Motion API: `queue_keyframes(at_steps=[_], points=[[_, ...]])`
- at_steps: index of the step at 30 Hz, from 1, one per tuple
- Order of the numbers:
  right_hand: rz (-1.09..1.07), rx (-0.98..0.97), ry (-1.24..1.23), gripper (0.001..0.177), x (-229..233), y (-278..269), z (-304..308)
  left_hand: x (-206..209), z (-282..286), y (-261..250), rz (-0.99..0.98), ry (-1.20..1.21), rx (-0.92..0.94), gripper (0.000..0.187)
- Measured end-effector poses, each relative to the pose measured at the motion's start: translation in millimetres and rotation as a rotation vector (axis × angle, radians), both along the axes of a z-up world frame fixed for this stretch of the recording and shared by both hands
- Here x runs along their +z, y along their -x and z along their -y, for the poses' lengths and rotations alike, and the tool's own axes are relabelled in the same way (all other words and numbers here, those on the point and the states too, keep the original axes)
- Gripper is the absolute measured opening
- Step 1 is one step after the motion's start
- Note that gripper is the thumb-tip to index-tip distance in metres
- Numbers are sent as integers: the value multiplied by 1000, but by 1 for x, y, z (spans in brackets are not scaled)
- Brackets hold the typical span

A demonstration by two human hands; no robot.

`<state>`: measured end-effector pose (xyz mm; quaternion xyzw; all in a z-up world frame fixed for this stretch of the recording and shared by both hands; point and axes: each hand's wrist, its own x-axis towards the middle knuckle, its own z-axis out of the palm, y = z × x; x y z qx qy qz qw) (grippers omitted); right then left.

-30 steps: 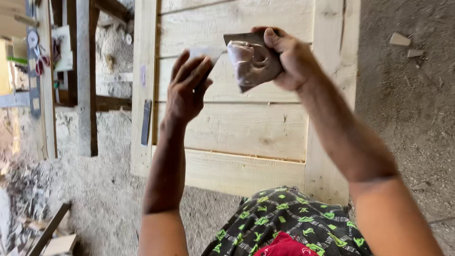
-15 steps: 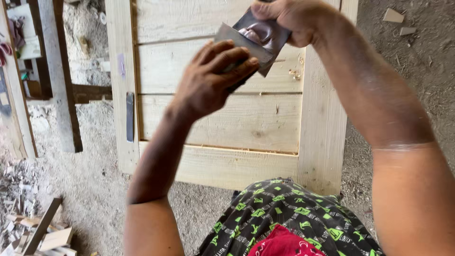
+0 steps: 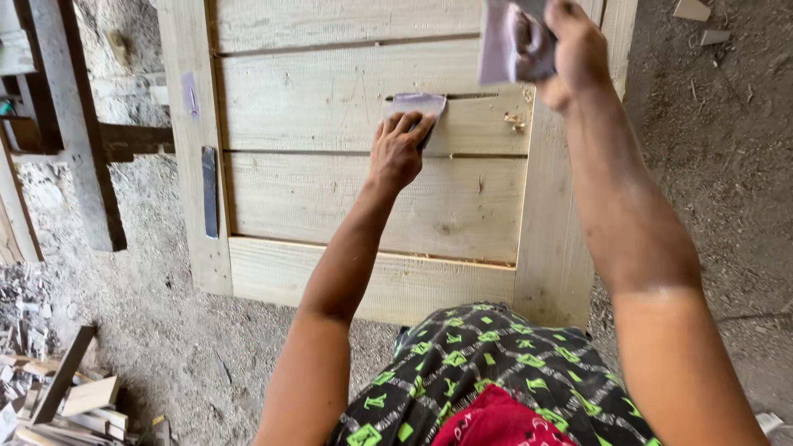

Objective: The person uses a putty knife to apply a filler paste into gaps and cracks on a wooden door frame. They smooth the filler along the seams and edges, then retrieve more filler from a container to continue the process.

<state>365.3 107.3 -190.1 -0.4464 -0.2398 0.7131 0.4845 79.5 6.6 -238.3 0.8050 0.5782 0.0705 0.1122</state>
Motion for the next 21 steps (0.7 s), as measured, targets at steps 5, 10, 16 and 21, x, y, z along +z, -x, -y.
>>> queue_keyframes(at_steps=[5, 10, 16, 21], points=[[-98, -89, 46, 24, 2, -37, 61, -2, 2, 40, 5, 145, 75, 36], [-74, -166, 64, 24, -2, -71, 117, 10, -10, 30, -24, 165, 82, 40], [-72, -300, 276, 34, -11, -83, 172, 3, -3, -25, 43, -31, -2, 35], [-123, -305, 287, 27, -16, -93, 207, -4, -13, -63, -32, 451, 187, 32]])
